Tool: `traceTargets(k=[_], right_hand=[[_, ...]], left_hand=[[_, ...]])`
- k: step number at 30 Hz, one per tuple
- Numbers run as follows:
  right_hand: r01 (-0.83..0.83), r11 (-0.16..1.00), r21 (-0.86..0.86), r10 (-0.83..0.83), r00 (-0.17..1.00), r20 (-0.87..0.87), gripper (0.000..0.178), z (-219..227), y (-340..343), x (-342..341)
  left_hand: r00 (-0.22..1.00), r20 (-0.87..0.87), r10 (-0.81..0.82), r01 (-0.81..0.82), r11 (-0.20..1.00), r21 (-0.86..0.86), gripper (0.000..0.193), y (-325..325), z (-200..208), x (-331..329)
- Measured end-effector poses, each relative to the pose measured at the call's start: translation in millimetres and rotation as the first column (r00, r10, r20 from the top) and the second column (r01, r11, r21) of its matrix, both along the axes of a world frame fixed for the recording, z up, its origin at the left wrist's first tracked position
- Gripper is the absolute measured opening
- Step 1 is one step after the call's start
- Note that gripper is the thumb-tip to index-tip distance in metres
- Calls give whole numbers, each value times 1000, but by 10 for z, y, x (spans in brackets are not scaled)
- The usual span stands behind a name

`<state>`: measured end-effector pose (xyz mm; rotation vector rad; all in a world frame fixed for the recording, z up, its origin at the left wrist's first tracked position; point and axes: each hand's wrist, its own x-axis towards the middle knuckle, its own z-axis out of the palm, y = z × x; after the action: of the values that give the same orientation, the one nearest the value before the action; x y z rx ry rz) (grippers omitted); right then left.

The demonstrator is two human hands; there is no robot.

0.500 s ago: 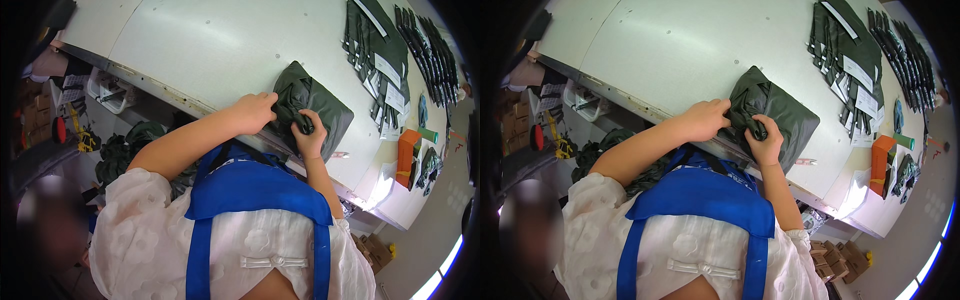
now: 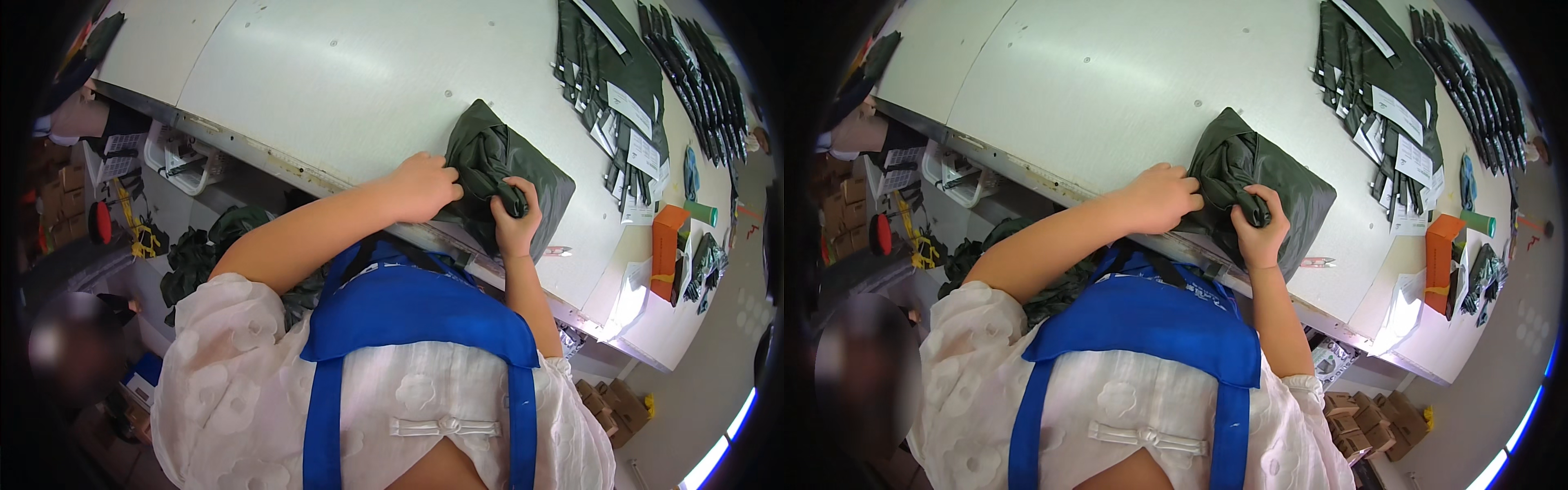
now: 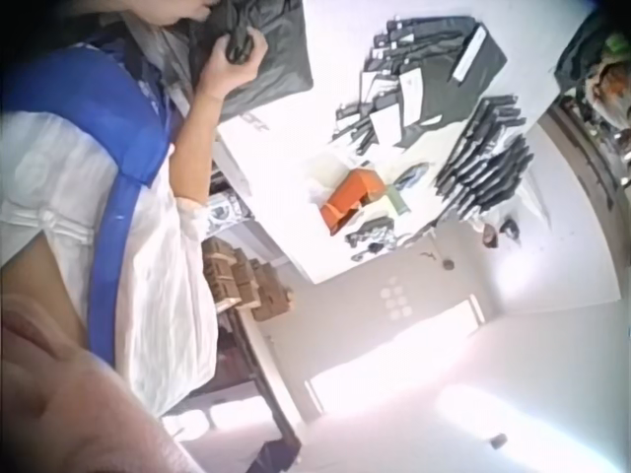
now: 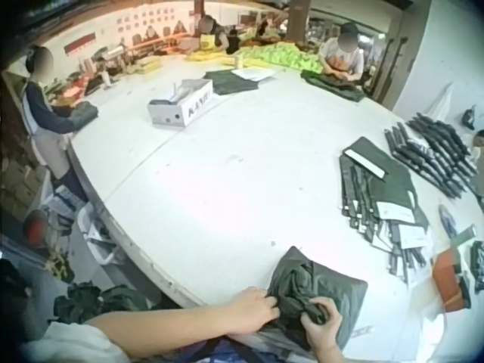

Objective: The person folds a dark green jacket on a white table. They smooth the fabric, fold the sleeves inward, fold the body in half, and then fold it again into a compact rectangle.

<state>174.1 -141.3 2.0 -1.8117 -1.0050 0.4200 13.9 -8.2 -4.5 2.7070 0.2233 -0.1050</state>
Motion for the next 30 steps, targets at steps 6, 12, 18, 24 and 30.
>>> traceTargets(k=[6, 12, 18, 24, 30], right_hand=[[-233, 967, -101, 253, 860, 444, 38, 158, 45, -81], [-466, 804, -371, 595, 658, 462, 45, 107, 85, -146], [-541, 574, -615, 770, 612, 180, 46, -46, 283, -180], [-828, 502, -250, 406, 481, -777, 48, -16, 419, 276], [-688, 546, -479, 623, 715, -318, 35, 0, 380, 18]], left_hand=[[979, 60, -196, 198, 979, -38, 11, 148, 63, -104], [953, -15, -303, 301, 951, -72, 7, 173, 177, 0], [968, 3, -251, 248, 954, -169, 7, 183, 61, -77], [983, -64, -172, 146, 945, -293, 10, 241, 130, -190], [961, -77, -267, 236, 931, -279, 8, 232, 108, -184]])
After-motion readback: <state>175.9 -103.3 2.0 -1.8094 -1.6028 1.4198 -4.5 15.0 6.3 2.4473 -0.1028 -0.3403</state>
